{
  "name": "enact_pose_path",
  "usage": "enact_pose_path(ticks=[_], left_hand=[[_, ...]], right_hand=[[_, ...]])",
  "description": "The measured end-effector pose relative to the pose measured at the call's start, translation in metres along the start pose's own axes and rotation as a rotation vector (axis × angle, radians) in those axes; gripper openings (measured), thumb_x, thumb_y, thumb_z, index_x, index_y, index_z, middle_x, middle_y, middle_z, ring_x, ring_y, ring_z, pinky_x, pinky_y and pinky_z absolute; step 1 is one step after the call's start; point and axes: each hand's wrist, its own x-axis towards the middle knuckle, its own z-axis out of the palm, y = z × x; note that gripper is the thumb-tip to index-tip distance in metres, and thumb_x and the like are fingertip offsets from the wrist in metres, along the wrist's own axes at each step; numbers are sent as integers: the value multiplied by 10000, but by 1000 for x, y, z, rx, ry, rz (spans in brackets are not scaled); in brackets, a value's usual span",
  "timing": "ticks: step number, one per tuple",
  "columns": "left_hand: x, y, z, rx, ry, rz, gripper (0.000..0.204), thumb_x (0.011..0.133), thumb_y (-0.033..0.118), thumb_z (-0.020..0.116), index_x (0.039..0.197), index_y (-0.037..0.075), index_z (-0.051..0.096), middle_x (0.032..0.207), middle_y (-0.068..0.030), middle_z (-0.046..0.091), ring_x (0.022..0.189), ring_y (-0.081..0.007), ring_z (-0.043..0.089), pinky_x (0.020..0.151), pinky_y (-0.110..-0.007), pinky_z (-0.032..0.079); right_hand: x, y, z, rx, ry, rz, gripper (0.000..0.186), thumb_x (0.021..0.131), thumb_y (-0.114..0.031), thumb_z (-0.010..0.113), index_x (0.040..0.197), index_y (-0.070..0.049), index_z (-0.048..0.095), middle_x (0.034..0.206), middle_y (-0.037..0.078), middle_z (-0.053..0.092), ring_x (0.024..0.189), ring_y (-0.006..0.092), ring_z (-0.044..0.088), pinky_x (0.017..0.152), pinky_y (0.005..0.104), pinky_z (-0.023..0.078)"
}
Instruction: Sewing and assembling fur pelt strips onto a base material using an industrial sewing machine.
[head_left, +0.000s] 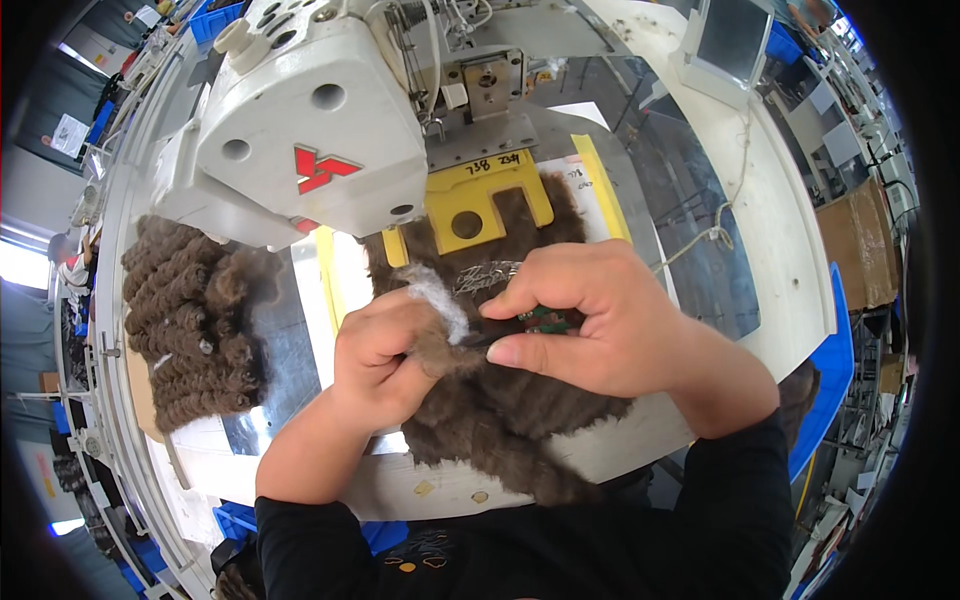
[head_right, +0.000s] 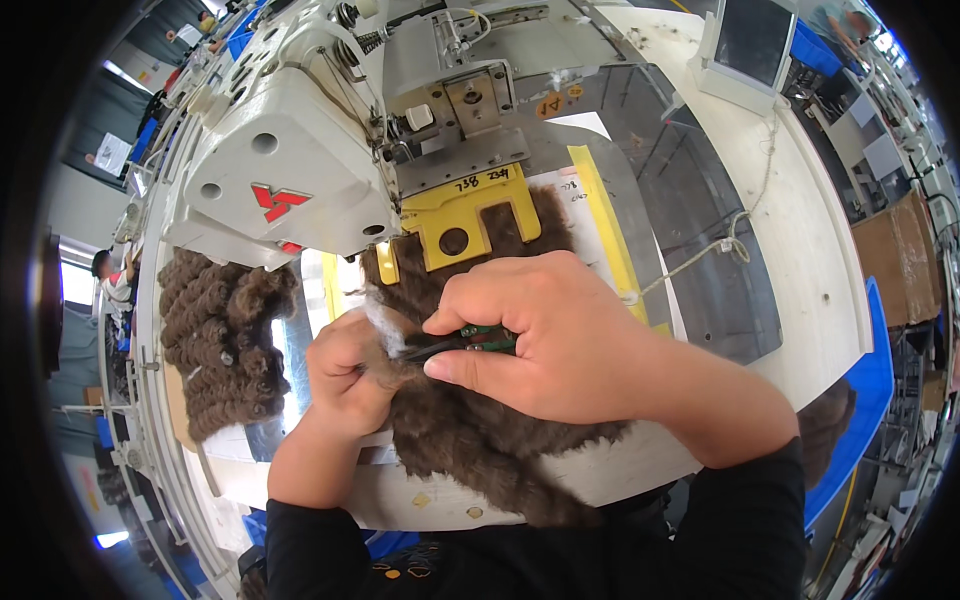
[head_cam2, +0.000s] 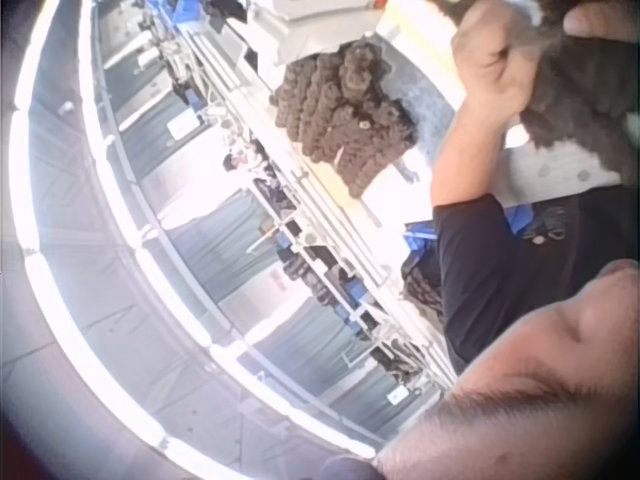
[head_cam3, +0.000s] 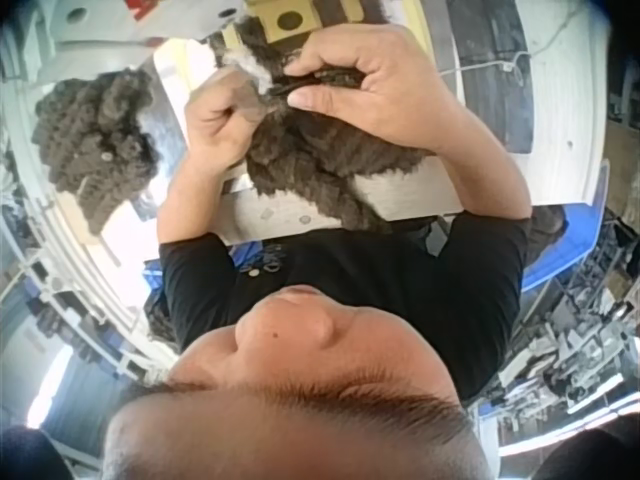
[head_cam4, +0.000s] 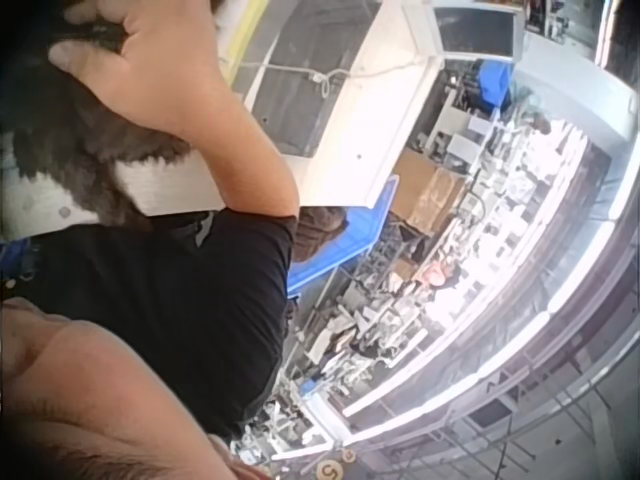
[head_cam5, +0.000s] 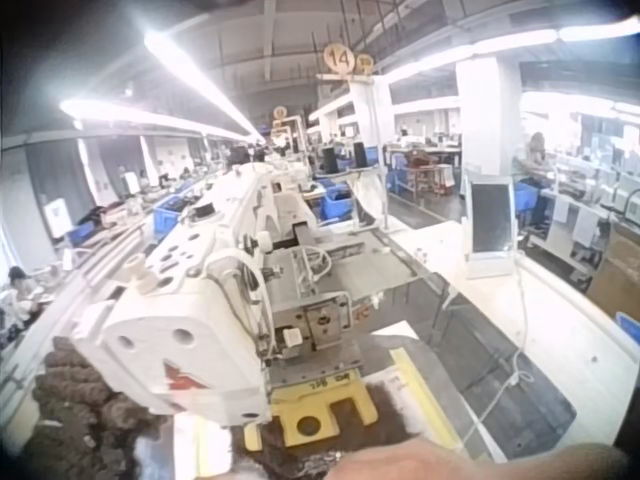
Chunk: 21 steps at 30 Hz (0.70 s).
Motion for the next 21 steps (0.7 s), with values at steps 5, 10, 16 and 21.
enact_pose_path(ticks=[5,10,16,21], left_hand=[[3,4,2,-7,-16,24,109,755,-84,658,844,-21,652,772,-101,618,661,-249,582,595,-337,459],[3,7,2,6,-41,-17,113,751,-91,655,840,-21,652,791,-113,632,693,-260,612,625,-333,488],[1,5,1,-10,-35,-41,112,737,-80,659,831,-20,653,817,-124,646,718,-277,632,652,-340,510],[-1,5,-1,-41,-10,-80,95,741,-53,674,828,-20,654,814,-128,642,716,-279,626,654,-348,508]], right_hand=[[0,-2,3,10,6,-6,260,827,-167,871,997,-4,760,866,120,731,768,280,705,663,325,530],[0,-2,4,13,6,-27,243,828,-157,868,984,-4,761,859,123,730,763,281,710,657,328,533],[0,-3,2,13,-2,-17,219,825,-131,864,970,-3,762,843,119,730,747,273,713,656,324,535],[1,-1,0,54,14,-13,212,821,-120,867,961,-1,761,844,109,736,748,254,718,659,314,534]])
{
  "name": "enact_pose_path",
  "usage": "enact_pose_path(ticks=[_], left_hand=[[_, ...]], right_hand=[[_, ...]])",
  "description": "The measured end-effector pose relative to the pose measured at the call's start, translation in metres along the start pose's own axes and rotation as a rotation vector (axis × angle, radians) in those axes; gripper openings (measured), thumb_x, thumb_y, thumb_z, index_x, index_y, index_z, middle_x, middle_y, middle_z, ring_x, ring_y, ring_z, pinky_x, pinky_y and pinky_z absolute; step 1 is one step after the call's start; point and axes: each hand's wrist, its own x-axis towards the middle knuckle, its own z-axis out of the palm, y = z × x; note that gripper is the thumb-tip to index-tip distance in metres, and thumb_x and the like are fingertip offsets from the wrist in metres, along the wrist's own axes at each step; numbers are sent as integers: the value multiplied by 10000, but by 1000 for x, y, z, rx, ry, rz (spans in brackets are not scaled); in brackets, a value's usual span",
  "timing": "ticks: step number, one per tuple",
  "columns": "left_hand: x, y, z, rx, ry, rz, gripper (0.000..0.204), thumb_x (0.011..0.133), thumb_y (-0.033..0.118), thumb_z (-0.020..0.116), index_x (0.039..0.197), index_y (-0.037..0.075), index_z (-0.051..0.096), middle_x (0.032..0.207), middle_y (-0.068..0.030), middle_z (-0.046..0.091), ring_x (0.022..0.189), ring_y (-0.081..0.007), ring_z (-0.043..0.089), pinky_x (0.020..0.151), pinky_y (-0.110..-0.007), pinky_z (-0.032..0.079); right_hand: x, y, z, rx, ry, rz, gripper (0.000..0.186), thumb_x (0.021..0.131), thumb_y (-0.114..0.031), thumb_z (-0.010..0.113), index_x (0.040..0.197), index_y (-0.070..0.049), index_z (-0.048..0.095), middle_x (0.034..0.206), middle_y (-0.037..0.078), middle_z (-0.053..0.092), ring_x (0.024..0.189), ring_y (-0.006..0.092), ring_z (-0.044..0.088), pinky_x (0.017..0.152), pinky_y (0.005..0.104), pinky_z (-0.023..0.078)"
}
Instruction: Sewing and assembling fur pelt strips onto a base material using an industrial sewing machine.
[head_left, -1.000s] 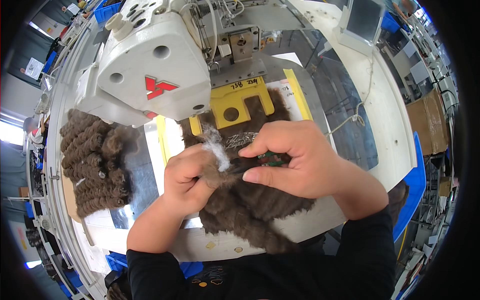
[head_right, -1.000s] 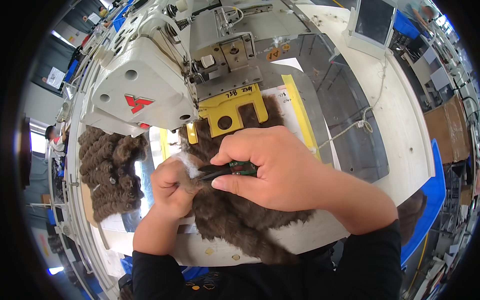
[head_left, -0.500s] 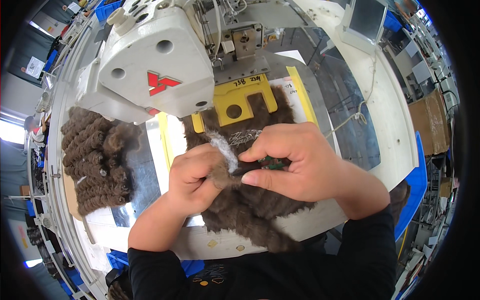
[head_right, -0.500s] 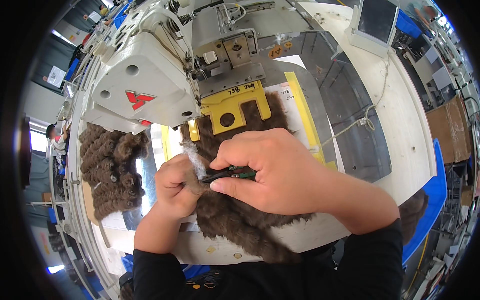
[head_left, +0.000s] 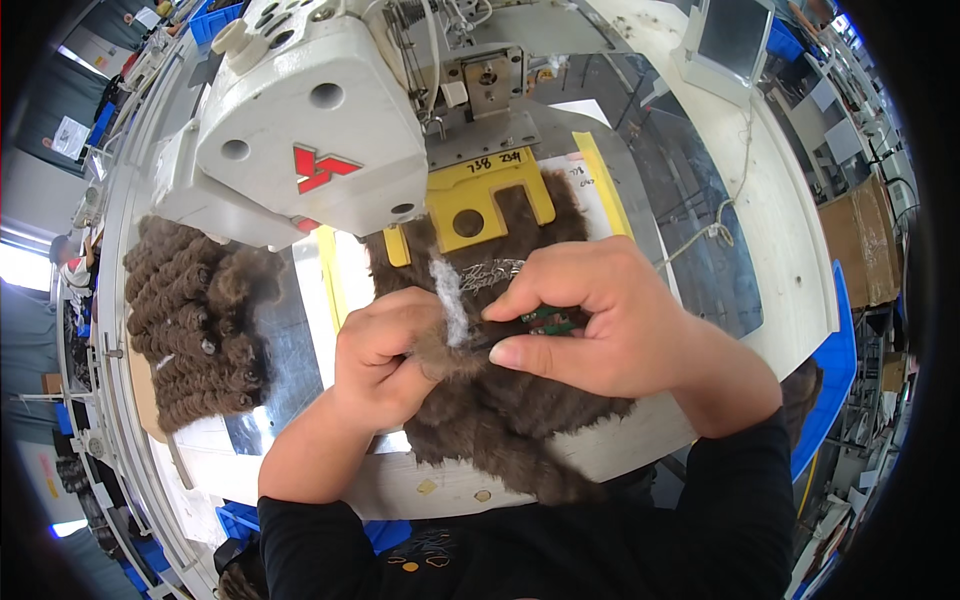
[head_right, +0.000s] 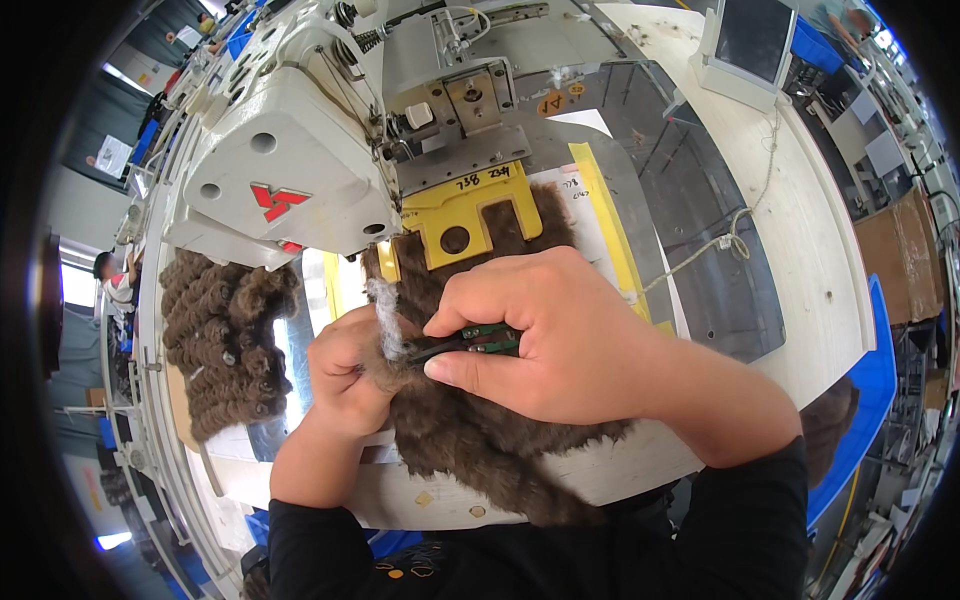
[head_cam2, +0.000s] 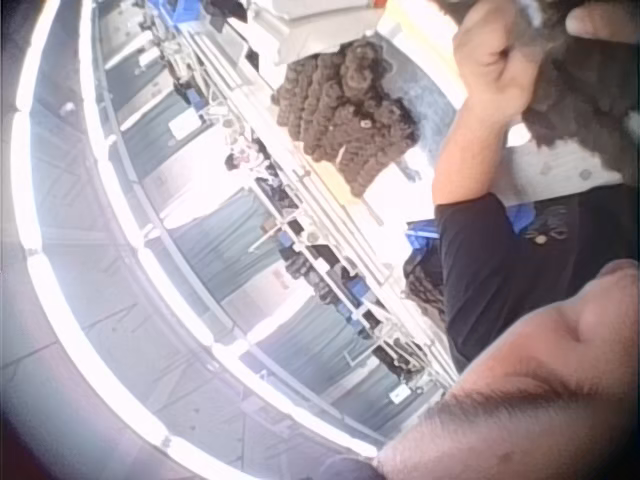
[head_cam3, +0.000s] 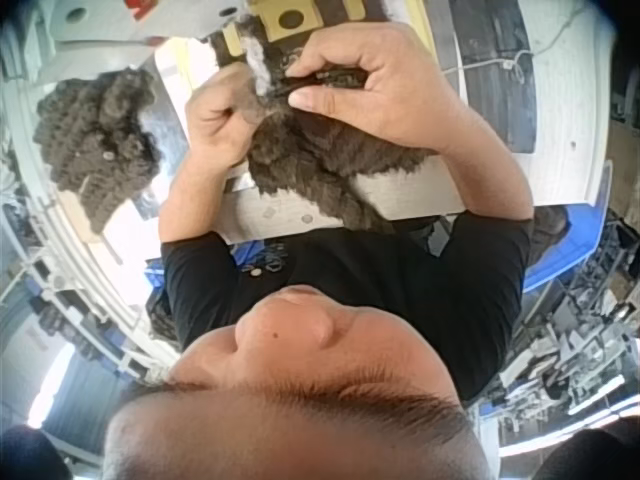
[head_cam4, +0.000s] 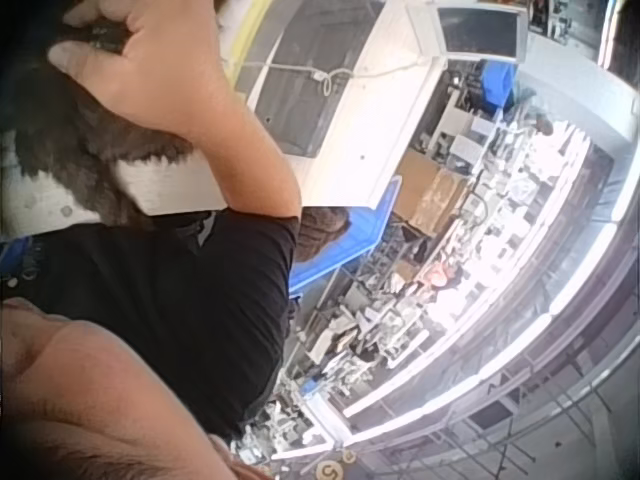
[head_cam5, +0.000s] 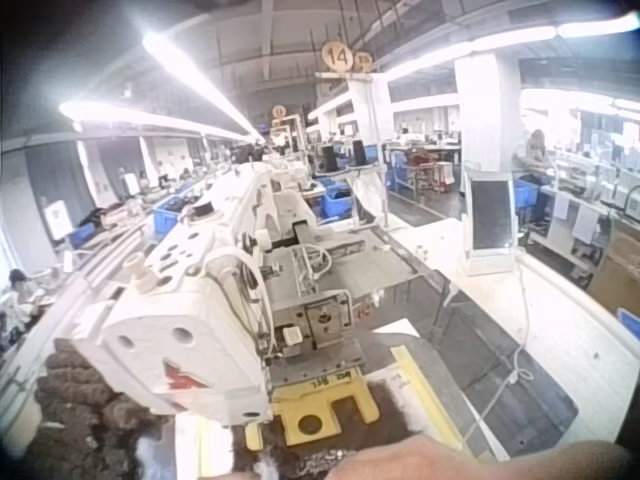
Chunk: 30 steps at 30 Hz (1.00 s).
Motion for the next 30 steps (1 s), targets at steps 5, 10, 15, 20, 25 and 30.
enact_pose_path(ticks=[5,10,15,20,25,30], left_hand=[[1,0,1,1,-18,40,108,745,-37,687,850,-28,662,816,-126,640,711,-271,622,650,-345,503],[2,3,1,28,-40,24,122,750,-29,694,869,-33,667,820,-129,642,709,-272,625,648,-344,505],[0,1,2,45,-10,41,141,753,-24,697,891,-39,674,832,-139,650,719,-274,637,653,-340,511],[0,1,-1,49,-44,49,180,754,-43,687,934,-47,689,839,-141,659,728,-278,649,656,-340,515],[3,5,2,36,-38,21,152,748,-50,691,899,-34,680,828,-128,654,713,-271,637,645,-338,506],[-1,-3,-1,35,-49,36,122,749,-44,697,865,-22,667,810,-120,643,699,-265,627,629,-334,491]], right_hand=[[-1,0,4,22,-3,3,210,823,-119,865,964,-4,761,851,117,736,746,262,716,659,318,535],[-1,-3,0,-13,-14,2,198,821,-113,859,964,-13,764,847,120,733,749,267,716,659,323,538],[-2,-6,-2,-30,-23,53,173,861,-167,777,931,-25,707,829,121,705,775,339,685,673,382,529],[-2,-9,-3,-29,-47,69,172,843,-142,808,945,-26,732,842,115,717,764,301,698,668,360,534],[-3,-9,-2,-40,-22,34,185,858,-176,775,958,-36,705,812,109,693,758,339,672,660,404,520],[-2,-12,-3,-62,-32,61,190,868,-184,770,967,-34,706,851,119,710,786,346,683,676,405,527]])
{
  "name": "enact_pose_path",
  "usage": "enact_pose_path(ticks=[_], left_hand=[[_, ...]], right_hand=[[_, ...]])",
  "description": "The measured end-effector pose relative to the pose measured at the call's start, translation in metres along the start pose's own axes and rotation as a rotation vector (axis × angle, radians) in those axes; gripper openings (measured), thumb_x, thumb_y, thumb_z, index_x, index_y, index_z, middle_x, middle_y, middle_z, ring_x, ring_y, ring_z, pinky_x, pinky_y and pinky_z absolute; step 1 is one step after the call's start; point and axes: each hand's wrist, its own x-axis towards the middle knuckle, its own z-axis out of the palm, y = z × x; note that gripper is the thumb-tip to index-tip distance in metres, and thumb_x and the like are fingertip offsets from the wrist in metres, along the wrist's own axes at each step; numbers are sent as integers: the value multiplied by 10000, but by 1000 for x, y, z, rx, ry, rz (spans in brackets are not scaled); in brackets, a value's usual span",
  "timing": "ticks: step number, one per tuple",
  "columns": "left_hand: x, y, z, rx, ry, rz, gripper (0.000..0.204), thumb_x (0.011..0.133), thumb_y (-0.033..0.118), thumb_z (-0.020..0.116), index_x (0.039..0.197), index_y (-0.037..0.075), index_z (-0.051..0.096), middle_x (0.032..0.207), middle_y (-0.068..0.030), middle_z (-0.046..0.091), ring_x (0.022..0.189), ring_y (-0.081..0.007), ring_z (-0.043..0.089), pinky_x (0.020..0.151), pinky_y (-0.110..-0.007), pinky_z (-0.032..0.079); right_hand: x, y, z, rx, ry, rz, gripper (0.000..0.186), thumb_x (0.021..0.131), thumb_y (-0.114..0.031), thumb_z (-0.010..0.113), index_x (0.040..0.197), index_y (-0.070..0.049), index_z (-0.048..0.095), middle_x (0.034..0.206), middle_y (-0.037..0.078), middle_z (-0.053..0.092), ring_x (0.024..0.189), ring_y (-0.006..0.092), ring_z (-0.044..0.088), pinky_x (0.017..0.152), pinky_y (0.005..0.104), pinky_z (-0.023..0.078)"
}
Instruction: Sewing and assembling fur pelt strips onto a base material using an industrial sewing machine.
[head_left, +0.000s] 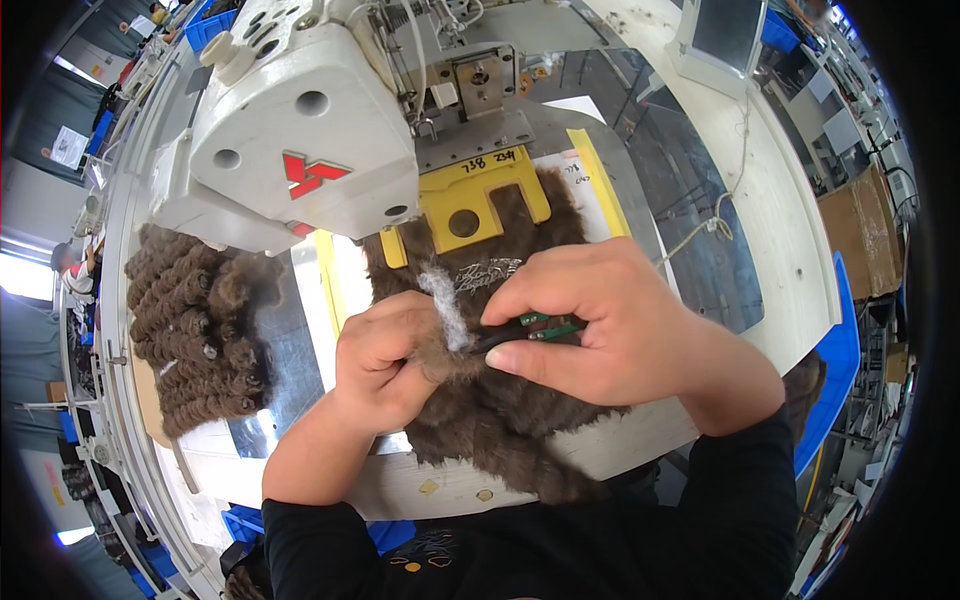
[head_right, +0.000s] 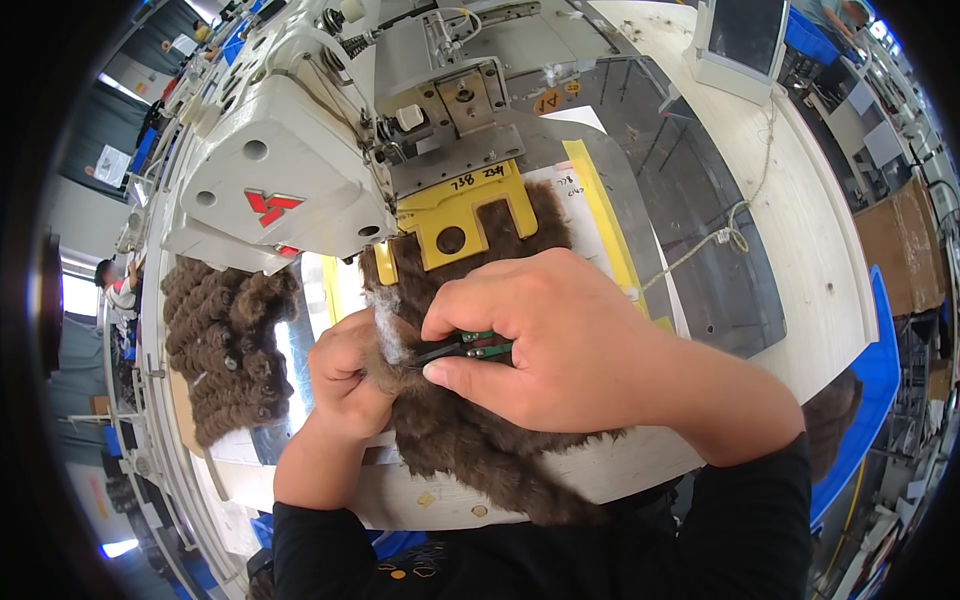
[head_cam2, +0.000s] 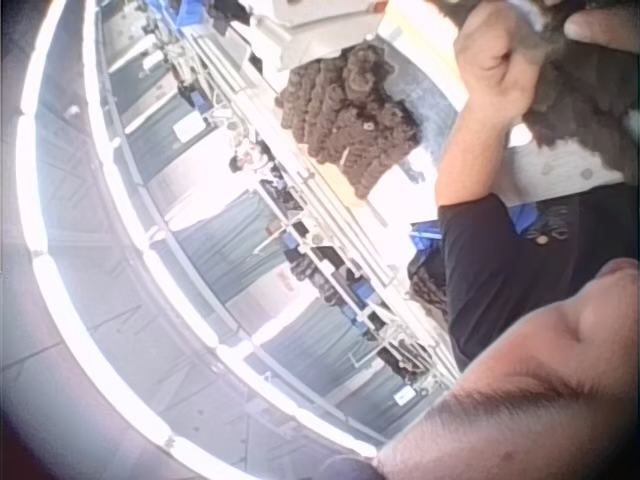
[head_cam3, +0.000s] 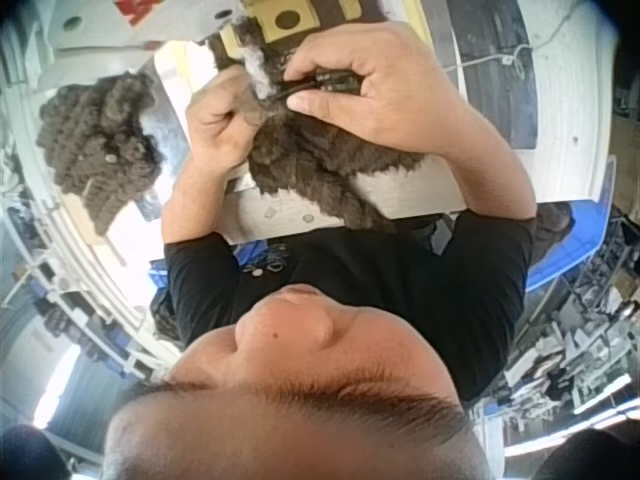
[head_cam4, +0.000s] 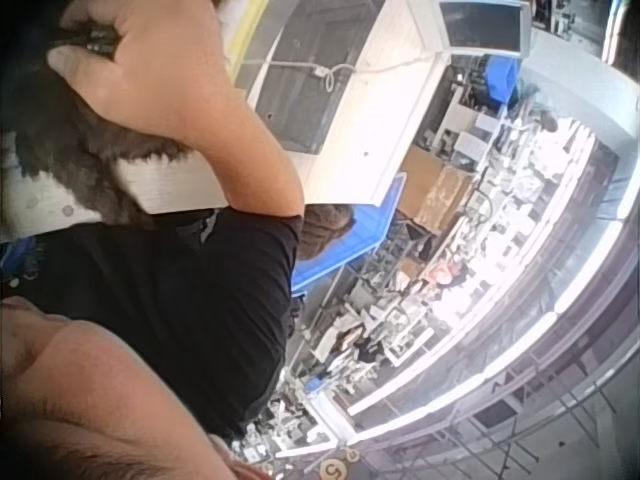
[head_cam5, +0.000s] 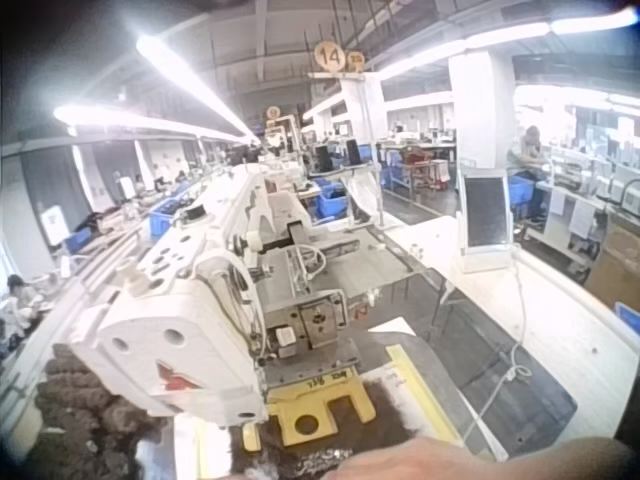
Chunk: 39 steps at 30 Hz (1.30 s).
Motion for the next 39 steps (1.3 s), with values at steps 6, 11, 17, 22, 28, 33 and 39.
enact_pose_path(ticks=[6,11,17,22,28,33,39], left_hand=[[5,5,3,8,23,5,109,763,-51,696,863,-19,665,805,-117,638,694,-264,624,624,-331,487],[5,4,2,18,13,38,115,767,-57,698,873,-24,670,802,-118,635,688,-260,619,616,-329,482],[4,5,3,16,18,8,151,742,-73,682,888,-35,676,794,-120,632,680,-260,616,613,-332,483],[6,6,5,7,43,39,142,732,-71,676,869,-33,676,787,-119,633,676,-261,614,612,-337,486],[5,5,2,4,24,41,121,720,-71,679,830,-23,676,771,-115,630,674,-262,614,612,-342,490],[6,7,3,2,12,52,64,777,3,728,771,8,665,772,-103,638,642,-212,568,576,-312,427],[6,9,2,32,2,27,182,716,-71,685,896,-46,682,778,-117,628,681,-258,628,620,-329,501]], right_hand=[[-1,4,3,-3,4,-31,209,823,-116,840,991,-29,750,887,112,737,771,273,715,676,332,547],[0,2,2,30,2,-10,191,854,-147,801,980,-25,726,881,128,724,791,320,701,695,373,544],[0,0,4,43,-3,-1,187,881,-179,763,968,-26,701,866,135,709,802,362,682,698,409,537],[-1,0,2,17,24,-6,176,880,-176,761,962,-31,704,856,132,707,787,358,681,682,406,533],[-1,-1,2,27,14,6,173,872,-167,764,948,-24,706,853,137,708,778,360,680,679,404,532],[-1,0,5,59,2,5,175,878,-163,762,959,-19,704,854,142,705,787,365,682,687,405,534],[0,-1,2,27,44,-28,154,853,-82,809,975,-10,749,880,119,737,779,251,714,702,303,545]])
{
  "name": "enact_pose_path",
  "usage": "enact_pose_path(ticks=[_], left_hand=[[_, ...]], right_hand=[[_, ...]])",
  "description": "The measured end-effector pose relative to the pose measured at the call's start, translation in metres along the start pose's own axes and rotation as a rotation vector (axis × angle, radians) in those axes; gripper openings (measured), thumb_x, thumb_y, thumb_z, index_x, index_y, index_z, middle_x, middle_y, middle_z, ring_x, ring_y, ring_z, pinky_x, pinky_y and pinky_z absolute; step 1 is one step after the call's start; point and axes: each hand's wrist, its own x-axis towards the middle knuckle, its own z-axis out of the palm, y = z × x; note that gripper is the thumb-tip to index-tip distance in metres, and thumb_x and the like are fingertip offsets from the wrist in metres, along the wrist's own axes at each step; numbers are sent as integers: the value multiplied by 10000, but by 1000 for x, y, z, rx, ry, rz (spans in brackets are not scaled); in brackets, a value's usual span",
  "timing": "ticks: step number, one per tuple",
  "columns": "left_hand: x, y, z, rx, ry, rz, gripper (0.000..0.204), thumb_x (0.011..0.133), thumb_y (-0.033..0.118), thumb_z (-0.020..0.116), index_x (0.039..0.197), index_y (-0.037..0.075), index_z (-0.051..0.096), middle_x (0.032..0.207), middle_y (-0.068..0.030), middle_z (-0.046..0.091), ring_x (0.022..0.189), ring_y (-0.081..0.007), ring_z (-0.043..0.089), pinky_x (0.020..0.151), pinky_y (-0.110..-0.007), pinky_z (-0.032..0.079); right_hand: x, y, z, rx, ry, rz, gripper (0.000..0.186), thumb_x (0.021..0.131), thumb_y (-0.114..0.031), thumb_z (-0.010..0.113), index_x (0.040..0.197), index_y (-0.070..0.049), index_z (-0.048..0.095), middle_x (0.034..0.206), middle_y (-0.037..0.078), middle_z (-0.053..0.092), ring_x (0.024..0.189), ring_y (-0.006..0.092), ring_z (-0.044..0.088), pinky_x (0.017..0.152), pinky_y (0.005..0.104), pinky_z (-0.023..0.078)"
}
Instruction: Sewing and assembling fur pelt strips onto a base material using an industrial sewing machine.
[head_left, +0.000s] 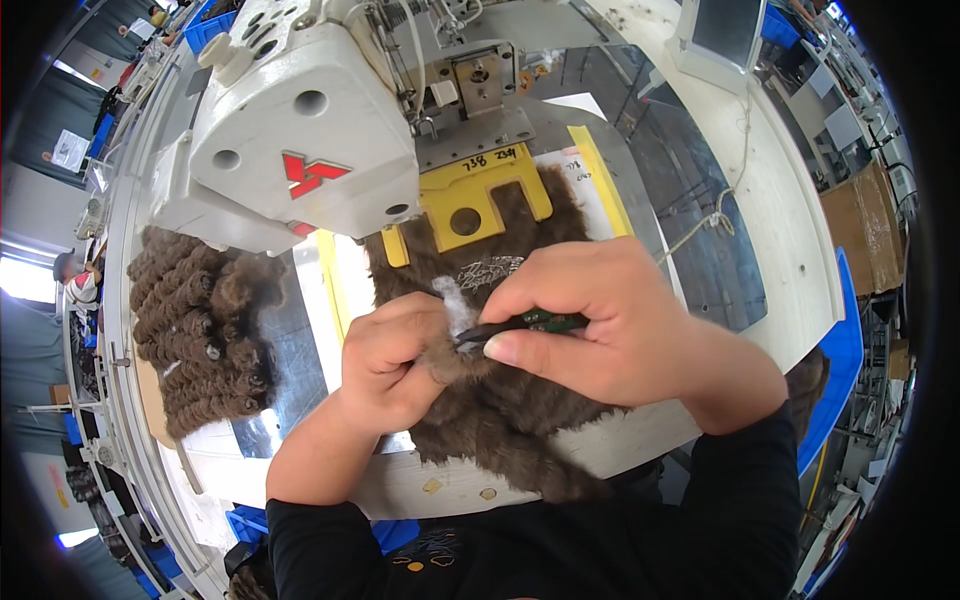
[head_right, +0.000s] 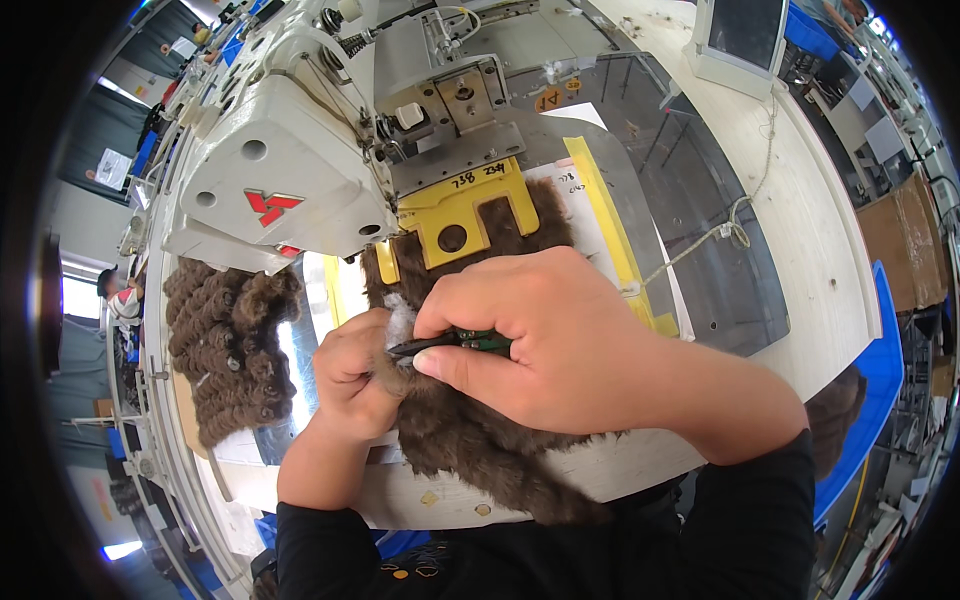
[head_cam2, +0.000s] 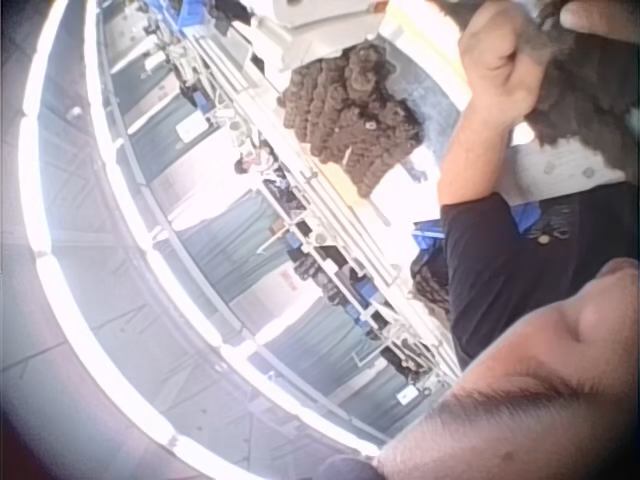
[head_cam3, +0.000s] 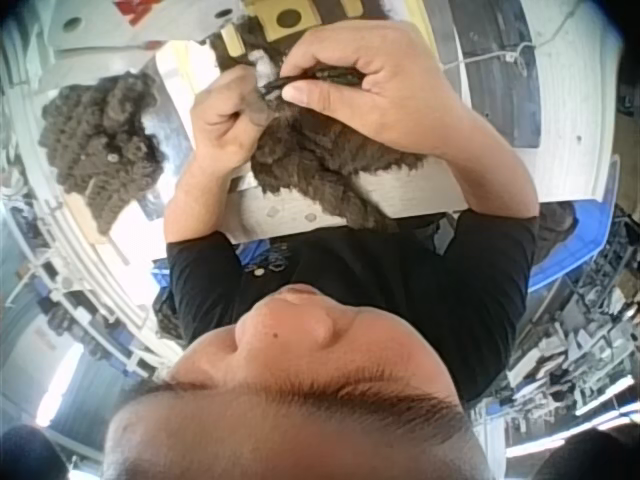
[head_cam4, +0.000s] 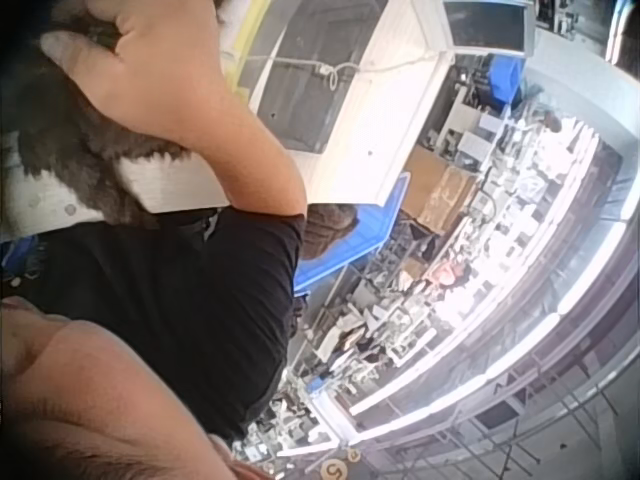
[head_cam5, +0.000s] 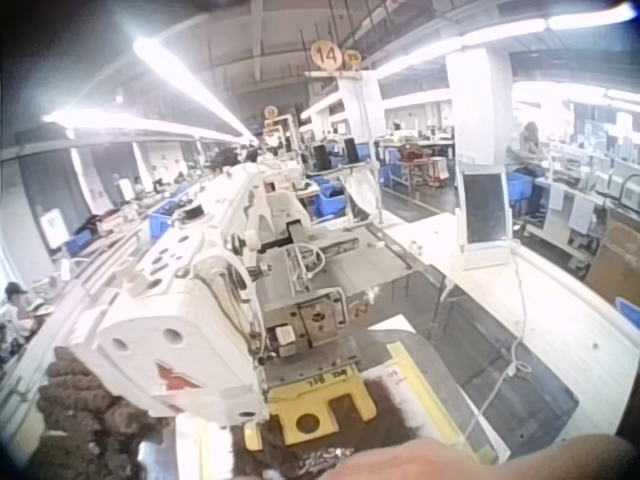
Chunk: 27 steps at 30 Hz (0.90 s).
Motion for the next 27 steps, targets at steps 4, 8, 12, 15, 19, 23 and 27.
enact_pose_path(ticks=[4,8,12,15,19,23,27], left_hand=[[-3,-5,2,-24,-1,-2,183,736,-63,695,919,-54,687,800,-122,641,692,-258,642,638,-322,512],[-5,-10,1,-58,-7,-1,173,750,-66,693,923,-55,700,829,-135,666,712,-269,667,655,-323,529],[-2,-4,1,-17,-59,7,185,754,-73,688,936,-54,713,854,-143,685,737,-272,691,667,-334,548],[0,-5,5,-44,-61,52,197,761,-72,688,954,-57,722,878,-149,701,758,-272,708,683,-340,563],[2,2,2,-13,-87,-20,197,789,-41,700,984,-58,723,908,-160,708,769,-271,715,697,-335,568],[0,-3,2,-14,-47,11,202,824,13,708,1013,-57,717,919,-170,706,778,-270,705,701,-335,557],[-5,-10,0,-40,-4,-10,197,838,31,703,1015,-56,710,928,-173,707,797,-268,692,715,-336,546]], right_hand=[[-2,6,-2,38,57,-11,166,882,-91,795,1013,-6,740,918,94,740,797,177,705,710,290,532],[0,7,-5,202,86,125,357,911,-121,776,1242,-24,685,890,13,645,765,80,581,667,258,463],[7,14,-2,367,-132,295,495,921,-219,778,1355,-28,634,859,2,594,772,73,520,708,253,448],[6,22,7,463,-184,306,380,946,-268,768,1219,-14,696,882,32,672,809,99,568,763,281,484],[6,25,4,418,-141,262,232,974,-229,740,1025,-4,715,869,21,703,828,96,599,786,284,497],[10,17,-14,487,8,346,173,979,-189,736,971,-19,707,858,-3,686,833,79,605,798,274,506],[13,28,-50,288,327,355,147,976,-169,729,991,-24,712,838,-19,667,805,72,601,767,278,516]])
